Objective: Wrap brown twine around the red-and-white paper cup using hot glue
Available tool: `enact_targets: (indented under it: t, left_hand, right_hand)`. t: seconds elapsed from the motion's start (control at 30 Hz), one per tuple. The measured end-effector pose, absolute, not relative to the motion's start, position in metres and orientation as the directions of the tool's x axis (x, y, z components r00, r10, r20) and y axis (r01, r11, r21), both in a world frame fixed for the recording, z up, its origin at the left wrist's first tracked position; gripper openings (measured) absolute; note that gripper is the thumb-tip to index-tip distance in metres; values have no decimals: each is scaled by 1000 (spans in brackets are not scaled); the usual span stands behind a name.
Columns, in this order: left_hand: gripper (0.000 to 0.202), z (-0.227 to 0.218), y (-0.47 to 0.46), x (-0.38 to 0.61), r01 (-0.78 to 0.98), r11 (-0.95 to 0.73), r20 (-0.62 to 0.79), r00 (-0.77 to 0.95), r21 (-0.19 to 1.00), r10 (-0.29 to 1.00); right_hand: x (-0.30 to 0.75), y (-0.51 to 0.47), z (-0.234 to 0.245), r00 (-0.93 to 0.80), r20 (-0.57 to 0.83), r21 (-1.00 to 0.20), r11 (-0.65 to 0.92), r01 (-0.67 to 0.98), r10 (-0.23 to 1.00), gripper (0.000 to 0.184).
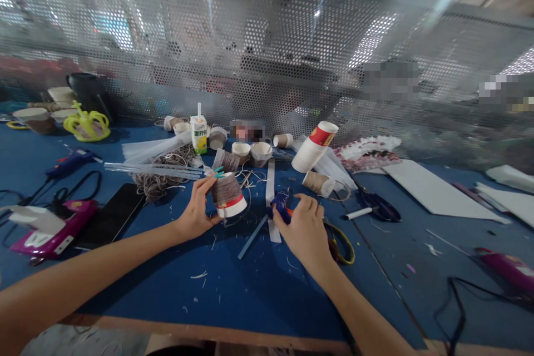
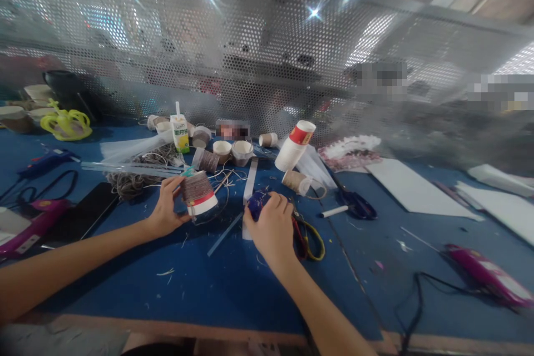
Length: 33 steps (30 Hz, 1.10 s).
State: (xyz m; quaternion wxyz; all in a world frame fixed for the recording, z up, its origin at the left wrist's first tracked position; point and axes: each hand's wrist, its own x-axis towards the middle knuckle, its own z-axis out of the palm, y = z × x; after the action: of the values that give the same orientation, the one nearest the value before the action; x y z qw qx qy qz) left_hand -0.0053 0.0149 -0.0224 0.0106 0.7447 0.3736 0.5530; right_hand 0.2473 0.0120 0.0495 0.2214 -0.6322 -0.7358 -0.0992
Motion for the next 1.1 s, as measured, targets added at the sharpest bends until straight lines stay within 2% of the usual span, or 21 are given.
enact_targets:
  t: [0.07, 0.1, 0.2, 0.3, 0.43, 0.6, 0.7, 0.77, 0.8, 0.87, 0.93, 1.0, 1.1]
  left_hand:
    - [85, -23, 15, -5, 554, -717, 820, 102, 424, 564]
    - [84, -23, 16, -5, 557, -715, 821, 100, 422, 562]
    - [84, -22, 16, -6, 561, -718, 820, 116, 411, 560]
    - [84, -20, 15, -5, 556, -735, 824, 147, 388, 547]
    - [84, -16, 13, -5, 570, -734, 824, 164, 369, 542]
    - [84, -14, 12, -4, 571, -739, 831, 168, 357, 531]
    - [85, -14, 12, -4, 565, -742, 826, 176, 360, 535]
    - [87, -16, 13, -4, 561, -735, 813, 175, 381, 555]
    - [87, -16, 13, -4, 560, -730, 806, 173, 393, 567]
    - [88, -18, 13, -4, 563, -716, 793, 164, 413, 587]
    - [91, -18, 13, -4, 576, -696, 781, 153, 428, 606]
    - [94, -17, 13, -4, 589, -679, 767, 150, 438, 624]
    - [93, -14, 11, -4, 594, -672, 748, 168, 442, 641]
  right_hand:
    - [249, 16, 53, -71, 316, -4, 76, 997, 946, 50]
    - [251, 17, 56, -71, 236, 24, 68, 997, 969, 49]
    - [255, 17, 64, -115, 52, 18, 114, 993, 992, 44]
    - [257, 17, 68, -191, -42, -12, 191, 982, 981, 38]
    - [257, 23, 60, -245, -3, 14, 245, 970, 970, 32]
    - [256, 32, 47, -144, 84, -31, 147, 989, 986, 26]
    - [258, 34, 48, -128, 292, -178, 185, 966, 948, 23]
    - [260, 32, 51, -100, 435, -347, 269, 899, 895, 16]
    - [260, 30, 52, -82, 455, -449, 308, 839, 886, 13]
    - [260, 25, 55, -79, 377, -674, 332, 660, 923, 16]
    - [257, 18, 58, -142, 221, -858, 261, 441, 965, 28]
    - [253, 12, 60, -245, 110, -945, 177, 274, 963, 35]
    - [248, 7, 61, -385, 34, -976, 114, 187, 922, 39]
